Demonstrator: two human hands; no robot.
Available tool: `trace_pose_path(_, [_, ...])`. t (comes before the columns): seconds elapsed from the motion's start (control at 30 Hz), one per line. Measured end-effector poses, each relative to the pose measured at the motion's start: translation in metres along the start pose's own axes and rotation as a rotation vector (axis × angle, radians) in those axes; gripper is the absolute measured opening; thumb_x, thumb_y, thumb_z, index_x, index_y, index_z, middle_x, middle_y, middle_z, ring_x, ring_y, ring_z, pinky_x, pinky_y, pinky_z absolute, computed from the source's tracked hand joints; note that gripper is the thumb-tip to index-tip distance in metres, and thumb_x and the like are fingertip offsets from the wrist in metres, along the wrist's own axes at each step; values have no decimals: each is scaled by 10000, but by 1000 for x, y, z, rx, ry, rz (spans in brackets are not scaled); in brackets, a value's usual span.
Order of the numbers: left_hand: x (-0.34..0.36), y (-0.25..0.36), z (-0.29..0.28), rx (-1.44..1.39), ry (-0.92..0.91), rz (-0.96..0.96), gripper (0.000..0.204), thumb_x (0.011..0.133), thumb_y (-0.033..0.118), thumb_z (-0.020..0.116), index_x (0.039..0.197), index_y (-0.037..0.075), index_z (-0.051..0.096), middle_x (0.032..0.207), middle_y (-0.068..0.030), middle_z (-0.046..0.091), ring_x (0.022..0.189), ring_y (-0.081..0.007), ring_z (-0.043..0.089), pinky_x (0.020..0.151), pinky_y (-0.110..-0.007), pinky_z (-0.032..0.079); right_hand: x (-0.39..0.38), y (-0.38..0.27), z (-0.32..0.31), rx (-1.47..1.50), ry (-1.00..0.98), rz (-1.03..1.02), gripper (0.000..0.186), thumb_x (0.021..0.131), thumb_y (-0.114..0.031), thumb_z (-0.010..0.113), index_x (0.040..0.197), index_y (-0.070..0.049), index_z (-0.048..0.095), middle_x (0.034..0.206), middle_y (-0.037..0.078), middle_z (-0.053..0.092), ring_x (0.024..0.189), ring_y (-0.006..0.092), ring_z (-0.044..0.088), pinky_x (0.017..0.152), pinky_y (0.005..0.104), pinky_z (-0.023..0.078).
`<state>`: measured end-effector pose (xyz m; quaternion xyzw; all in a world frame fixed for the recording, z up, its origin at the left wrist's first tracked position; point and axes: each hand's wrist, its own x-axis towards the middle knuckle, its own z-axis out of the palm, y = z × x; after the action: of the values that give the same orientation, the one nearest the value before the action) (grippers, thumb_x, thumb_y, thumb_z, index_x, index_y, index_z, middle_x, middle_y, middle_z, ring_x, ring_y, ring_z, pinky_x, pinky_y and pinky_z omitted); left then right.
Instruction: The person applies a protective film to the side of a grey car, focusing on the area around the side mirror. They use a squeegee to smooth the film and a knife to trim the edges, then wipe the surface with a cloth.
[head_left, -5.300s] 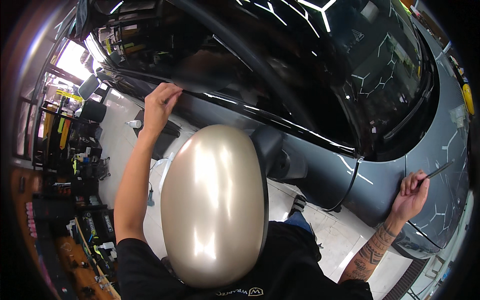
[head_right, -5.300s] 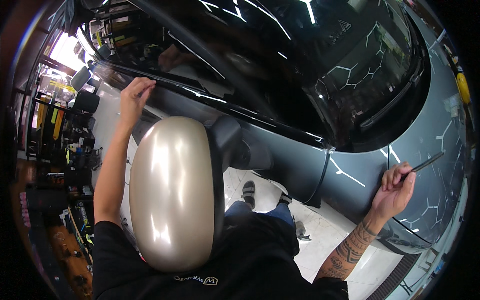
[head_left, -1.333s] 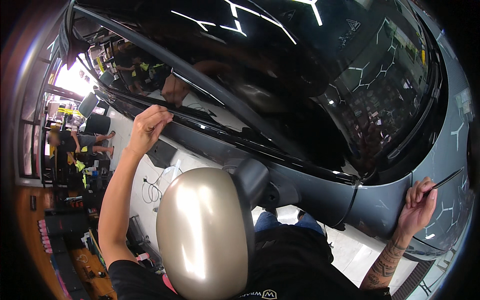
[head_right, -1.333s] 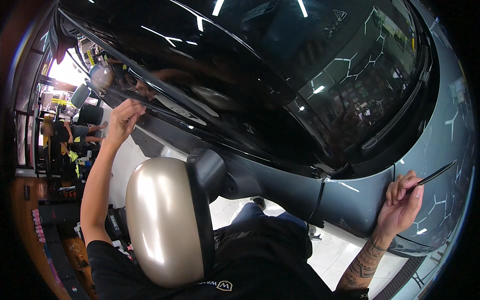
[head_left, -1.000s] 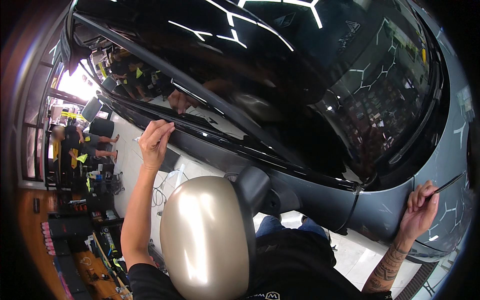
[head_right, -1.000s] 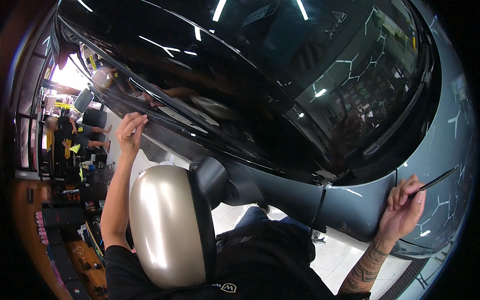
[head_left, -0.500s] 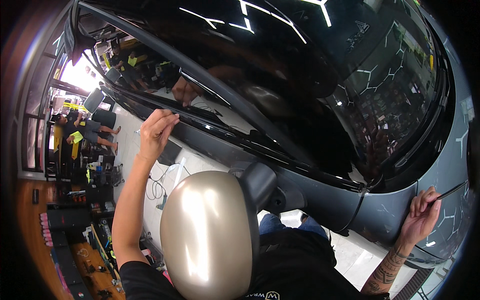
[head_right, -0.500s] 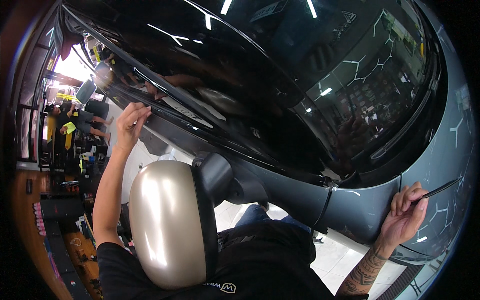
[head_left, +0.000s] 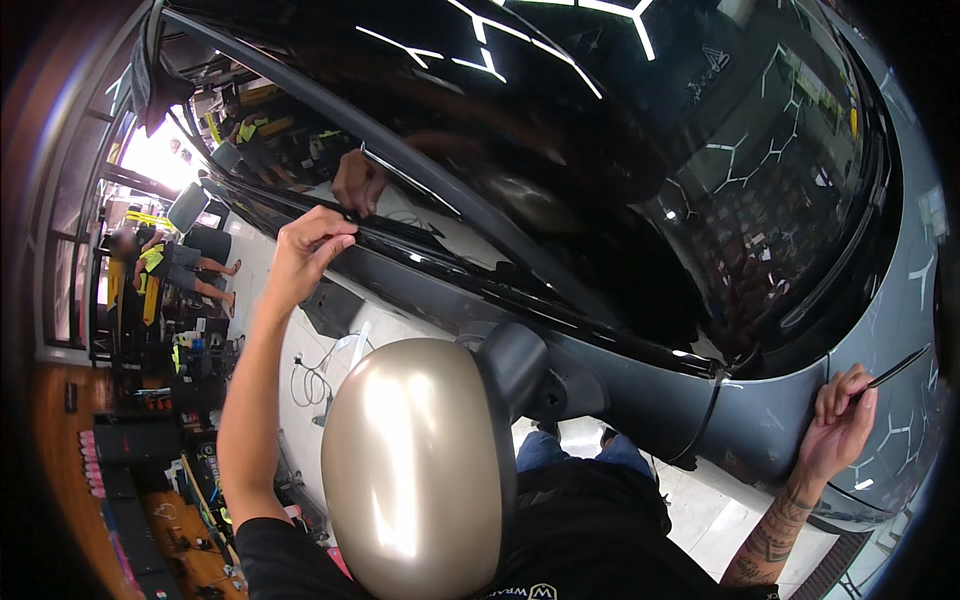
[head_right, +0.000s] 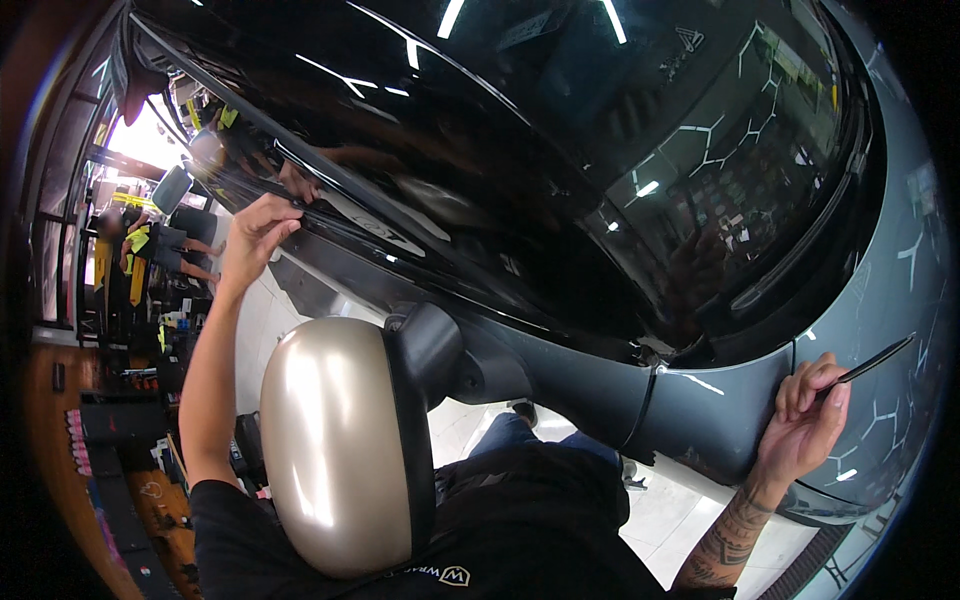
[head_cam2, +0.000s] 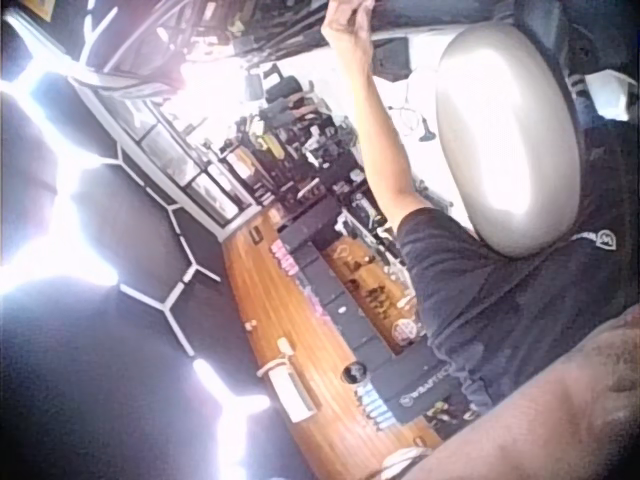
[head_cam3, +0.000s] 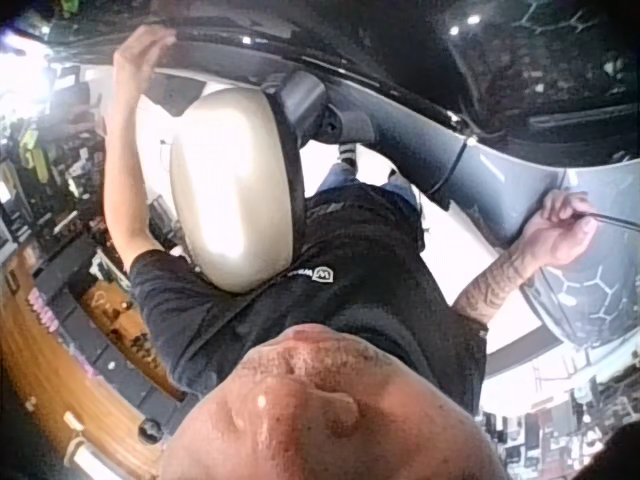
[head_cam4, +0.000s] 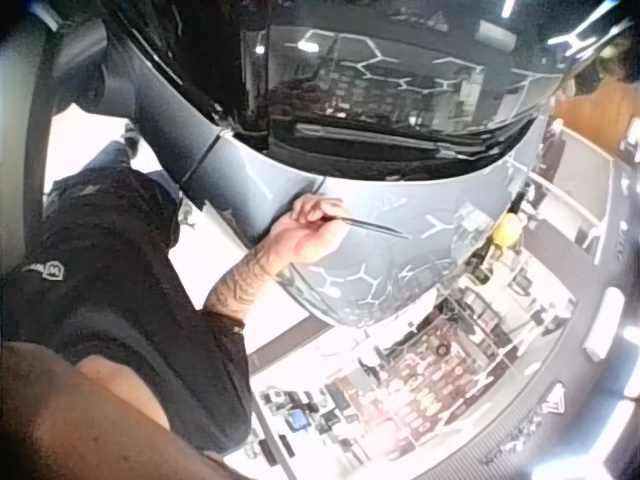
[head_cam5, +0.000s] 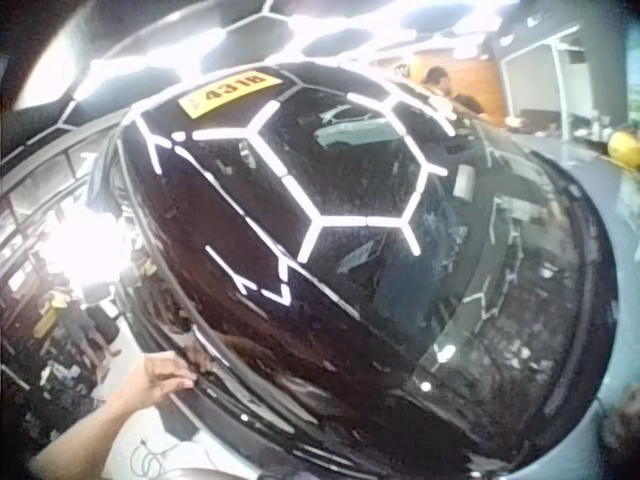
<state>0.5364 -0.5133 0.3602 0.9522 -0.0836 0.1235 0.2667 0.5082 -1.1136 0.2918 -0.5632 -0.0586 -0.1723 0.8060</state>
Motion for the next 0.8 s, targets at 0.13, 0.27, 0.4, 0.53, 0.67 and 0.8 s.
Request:
trace_pose_path(0.13, [-20,-8,22,84,242,71,118,761,-37,719,871,-18,679,834,-76,618,736,-152,586,655,-242,460,-1,1,-2,3,-3,-2,253,1017,-246,392,892,-35,454,757,10,333,572,52,286,474,180,248])
trace_pose_path(0.27, [-24,-7,28,149,299,151,135,755,-61,711,875,-3,688,834,-70,616,722,-162,587,640,-254,467,0,1,-1,5,-13,-4,255,1021,-248,387,898,-36,457,757,11,335,572,51,286,475,177,252])
trace_pose_path(0.4, [-21,-3,27,206,261,191,133,762,-59,704,879,2,692,836,-73,614,721,-171,594,637,-258,471,-1,1,-3,-8,-17,-10,250,1022,-241,384,897,-37,455,759,11,334,577,51,287,475,180,256])
trace_pose_path(0.53, [-16,3,20,241,197,219,138,758,-56,703,883,2,691,844,-84,616,717,-191,601,640,-269,480,-1,0,-1,-2,-20,-9,245,1022,-238,383,896,-39,452,761,10,332,583,52,287,479,180,259])
trace_pose_path(0.67, [-15,2,19,282,182,246,147,747,-59,702,882,-4,685,851,-94,621,722,-217,606,650,-283,490,-1,0,-3,-3,-23,-4,241,1022,-237,379,901,-41,451,766,9,331,586,51,286,485,179,262])
trace_pose_path(0.8, [-14,0,16,253,133,255,163,737,-62,700,889,-8,679,863,-96,623,729,-231,608,652,-290,491,-1,0,-4,-25,-37,-7,237,1022,-231,376,903,-38,448,774,10,333,590,49,287,487,180,262])
